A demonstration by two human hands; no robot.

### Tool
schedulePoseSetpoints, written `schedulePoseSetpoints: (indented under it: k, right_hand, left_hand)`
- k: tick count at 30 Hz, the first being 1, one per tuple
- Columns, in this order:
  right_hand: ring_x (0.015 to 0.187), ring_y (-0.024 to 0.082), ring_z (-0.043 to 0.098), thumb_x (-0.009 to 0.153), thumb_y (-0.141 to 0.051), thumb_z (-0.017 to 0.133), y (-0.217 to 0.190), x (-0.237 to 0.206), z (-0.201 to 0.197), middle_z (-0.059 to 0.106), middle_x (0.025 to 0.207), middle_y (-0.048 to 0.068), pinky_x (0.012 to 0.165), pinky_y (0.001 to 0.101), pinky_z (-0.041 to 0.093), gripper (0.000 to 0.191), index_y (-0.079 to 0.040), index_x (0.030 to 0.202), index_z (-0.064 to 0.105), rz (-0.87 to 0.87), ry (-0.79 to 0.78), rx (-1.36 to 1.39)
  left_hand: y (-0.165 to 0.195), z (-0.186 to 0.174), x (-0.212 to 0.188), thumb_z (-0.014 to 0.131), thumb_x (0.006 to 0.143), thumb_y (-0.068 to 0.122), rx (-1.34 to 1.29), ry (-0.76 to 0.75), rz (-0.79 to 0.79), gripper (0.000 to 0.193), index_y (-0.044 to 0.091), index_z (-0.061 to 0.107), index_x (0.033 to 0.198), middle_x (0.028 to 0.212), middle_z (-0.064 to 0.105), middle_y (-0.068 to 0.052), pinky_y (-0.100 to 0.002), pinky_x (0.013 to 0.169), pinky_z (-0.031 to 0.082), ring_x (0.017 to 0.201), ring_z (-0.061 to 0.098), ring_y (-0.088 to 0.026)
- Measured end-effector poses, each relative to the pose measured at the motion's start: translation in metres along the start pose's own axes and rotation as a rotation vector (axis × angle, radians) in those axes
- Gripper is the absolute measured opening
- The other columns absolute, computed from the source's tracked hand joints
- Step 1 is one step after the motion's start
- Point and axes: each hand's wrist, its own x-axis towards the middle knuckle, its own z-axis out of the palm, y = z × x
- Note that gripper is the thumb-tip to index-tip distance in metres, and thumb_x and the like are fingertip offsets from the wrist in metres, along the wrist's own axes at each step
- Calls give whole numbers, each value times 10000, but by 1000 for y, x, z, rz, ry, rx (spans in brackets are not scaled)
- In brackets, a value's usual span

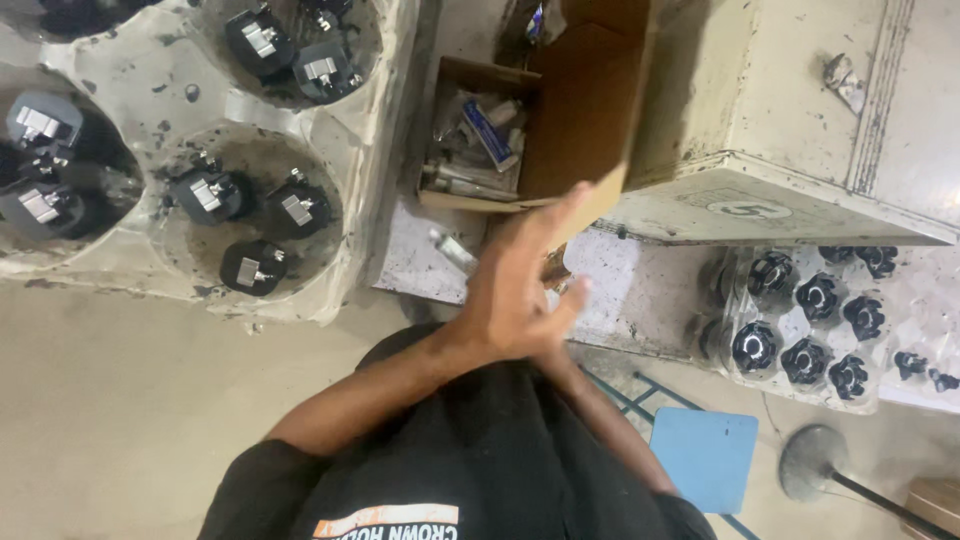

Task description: The person picks up a rotor assembly from a plastic tray, applies adhesive from a tube around its central hub, and places it back into the tray. They open a new adhesive tube from a cardboard box, cap and uncap the tube between parts, and repeat the process on successive rotors.

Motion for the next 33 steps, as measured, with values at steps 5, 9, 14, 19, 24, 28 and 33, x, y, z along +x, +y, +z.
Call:
schedulePoseSetpoints:
  k: [5,9,14,19,24,28,33]
  right_hand:
    - [887,346,682,990,-118,639,-27,49,-8,708,982,215,810,479,548,432,-28,1403,549,-19,98,-152]
    - [839,387,692,786,-39,638,-2,121,12,717,918,194,714,517,553,465,-31,1250,599,7,145,-574]
    - [761,389,706,914,-53,631,46,178,24,693,873,205,615,506,565,222,-10,1126,580,109,90,-673]
    - [738,431,695,774,-110,725,48,167,22,683,877,227,621,523,560,340,-2,1056,569,137,136,-578]
    - [760,441,698,737,-157,750,32,160,10,683,864,224,651,532,565,369,-10,1013,555,147,153,-540]
    - [721,463,683,805,-43,646,31,150,-2,679,840,239,642,563,545,492,1,1284,542,183,184,-479]
    - [739,456,690,856,-49,605,45,128,-8,687,849,250,647,567,543,194,-42,1044,650,196,168,-523]
  left_hand:
    - [48,12,29,699,902,204,168,-158,26,869,29,263,1634,1571,504,-224,-454,1172,444,1344,567,-374]
    - [35,17,21,682,925,215,150,-116,66,811,17,294,1609,1514,530,-255,-488,1188,431,1332,577,-384]
    - [-46,-14,11,554,1046,67,-129,385,198,278,112,604,1316,1323,687,-134,-407,1167,535,1241,673,-278]
    - [-135,-47,21,633,877,100,660,99,-174,339,46,619,1211,1246,647,-182,-526,1066,472,1234,594,-406]
    - [-173,-31,46,710,897,132,572,-34,-397,259,30,655,1129,1136,668,-226,-532,914,513,1101,627,-415]
    - [-190,-26,92,694,887,122,1007,-148,-388,56,94,731,920,952,731,-168,-481,720,555,877,712,-353]
    - [-201,-1,99,684,860,259,1182,-286,-385,194,120,763,748,756,758,-134,-460,613,562,701,746,-320]
